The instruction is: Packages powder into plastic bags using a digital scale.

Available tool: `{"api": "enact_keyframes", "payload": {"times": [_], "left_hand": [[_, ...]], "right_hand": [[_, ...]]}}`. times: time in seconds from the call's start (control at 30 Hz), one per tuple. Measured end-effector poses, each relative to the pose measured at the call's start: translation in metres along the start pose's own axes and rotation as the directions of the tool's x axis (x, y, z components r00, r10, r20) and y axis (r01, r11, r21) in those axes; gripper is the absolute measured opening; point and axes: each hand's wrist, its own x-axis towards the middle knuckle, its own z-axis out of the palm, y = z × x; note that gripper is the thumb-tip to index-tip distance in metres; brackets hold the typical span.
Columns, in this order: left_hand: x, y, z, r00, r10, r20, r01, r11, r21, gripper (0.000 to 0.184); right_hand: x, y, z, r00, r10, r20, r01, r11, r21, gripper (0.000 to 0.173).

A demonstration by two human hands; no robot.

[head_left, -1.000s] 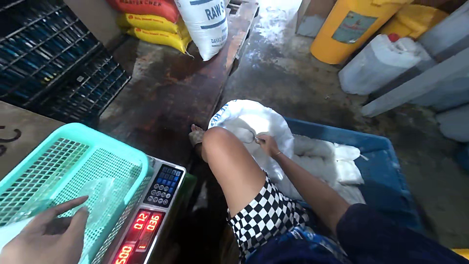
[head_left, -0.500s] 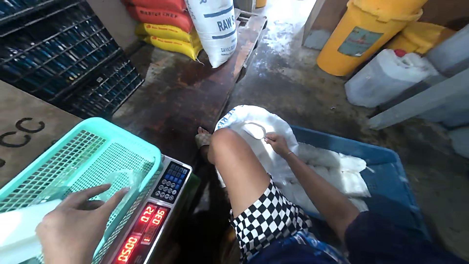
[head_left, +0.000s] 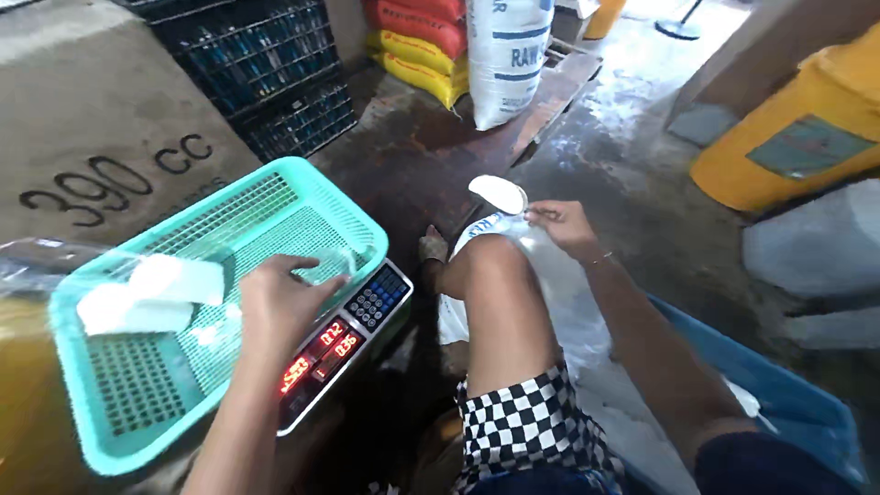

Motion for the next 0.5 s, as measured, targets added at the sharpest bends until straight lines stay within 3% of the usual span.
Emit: {"api": "enact_keyframes", "payload": {"times": [0.1, 0.2, 0.3, 0.5], "left_hand": [[0.000, 0.001, 0.001, 1.000, 0.008, 0.006, -0.008, 1.000, -0.004, 0.025], [0.000, 0.002, 0.000, 0.999, 0.047, -0.016, -0.047, 0.999, -0.003, 0.012], [0.000, 0.001, -0.003, 0.997, 0.071, -0.009, -0.071, 0.997, -0.018, 0.013], [-0.001, 0.004, -0.007, 0.994, 0.107, -0.022, -0.108, 0.992, -0.058, 0.019]], "right_hand": [[0.019, -0.055, 0.017, 0.988, -0.091, 0.124, 0.091, 0.996, 0.009, 0.018], [0.020, -0.129, 0.040, 0.951, 0.058, 0.303, -0.063, 0.998, 0.009, 0.020], [0.027, -0.125, 0.073, 0.878, -0.275, 0.391, 0.220, 0.959, 0.180, 0.017], [0.018, -0.158, 0.101, 0.790, -0.291, 0.539, 0.291, 0.953, 0.088, 0.013]]}}
